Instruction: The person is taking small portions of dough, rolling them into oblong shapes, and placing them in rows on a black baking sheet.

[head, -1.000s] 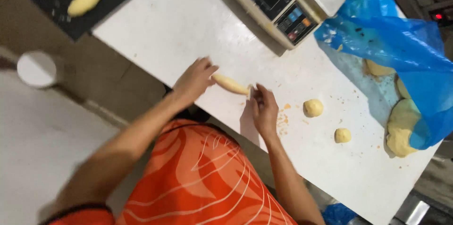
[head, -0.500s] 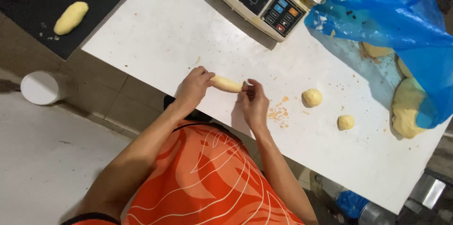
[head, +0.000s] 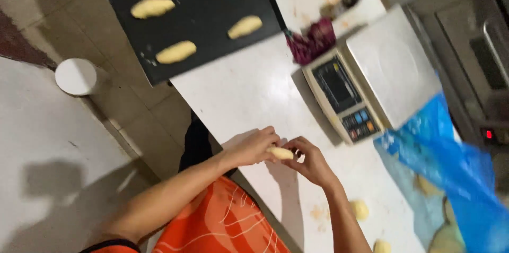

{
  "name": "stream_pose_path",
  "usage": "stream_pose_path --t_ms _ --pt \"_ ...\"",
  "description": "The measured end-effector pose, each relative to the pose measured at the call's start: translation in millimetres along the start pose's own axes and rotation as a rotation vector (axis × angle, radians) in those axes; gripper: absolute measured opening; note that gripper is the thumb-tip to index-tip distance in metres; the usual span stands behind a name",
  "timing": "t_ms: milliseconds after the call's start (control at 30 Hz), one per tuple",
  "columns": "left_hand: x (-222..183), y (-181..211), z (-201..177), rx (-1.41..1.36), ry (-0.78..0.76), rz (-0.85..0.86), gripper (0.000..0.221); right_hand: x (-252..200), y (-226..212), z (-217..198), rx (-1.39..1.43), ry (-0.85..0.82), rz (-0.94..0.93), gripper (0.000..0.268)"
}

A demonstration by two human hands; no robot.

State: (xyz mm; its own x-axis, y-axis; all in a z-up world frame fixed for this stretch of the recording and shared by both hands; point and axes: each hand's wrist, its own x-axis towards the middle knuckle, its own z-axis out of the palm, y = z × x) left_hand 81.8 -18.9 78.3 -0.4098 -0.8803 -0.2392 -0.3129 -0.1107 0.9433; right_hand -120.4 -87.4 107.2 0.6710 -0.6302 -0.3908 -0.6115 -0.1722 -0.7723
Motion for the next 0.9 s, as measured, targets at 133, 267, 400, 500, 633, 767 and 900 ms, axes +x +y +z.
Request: stream_pose_path --t_ms 133,267,400,500,633,767,900 --pt "47 -65 -66 0.163 0.420 0.089 0.039 112 -49 -27 -0.176 0.063 -0.238 0.033" --pt "68 -91 -194 0.255 0.650 0.076 0.041 249 -104 -49 -0.216 0.088 -0.484 0.040" --pt "82 -90 -319 0.356 0.853 0.034 0.039 379 -162 -71 -0.317 0.081 -0.648 0.034" --pt "100 -98 -389 0.389 0.941 0.064 0.036 451 -182 -81 -0.322 0.110 -0.691 0.033" --pt "123 -121 -438 0.364 0.941 0.018 0.033 530 -167 -75 -0.289 0.128 -0.706 0.036" --pt "128 -154 -434 0.394 0.795 -0.100 0.050 550 -136 -56 -0.311 0.044 -0.714 0.050" --pt "143 -155 -439 0.561 0.868 0.033 0.049 551 -136 -66 -0.273 0.059 -0.675 0.041"
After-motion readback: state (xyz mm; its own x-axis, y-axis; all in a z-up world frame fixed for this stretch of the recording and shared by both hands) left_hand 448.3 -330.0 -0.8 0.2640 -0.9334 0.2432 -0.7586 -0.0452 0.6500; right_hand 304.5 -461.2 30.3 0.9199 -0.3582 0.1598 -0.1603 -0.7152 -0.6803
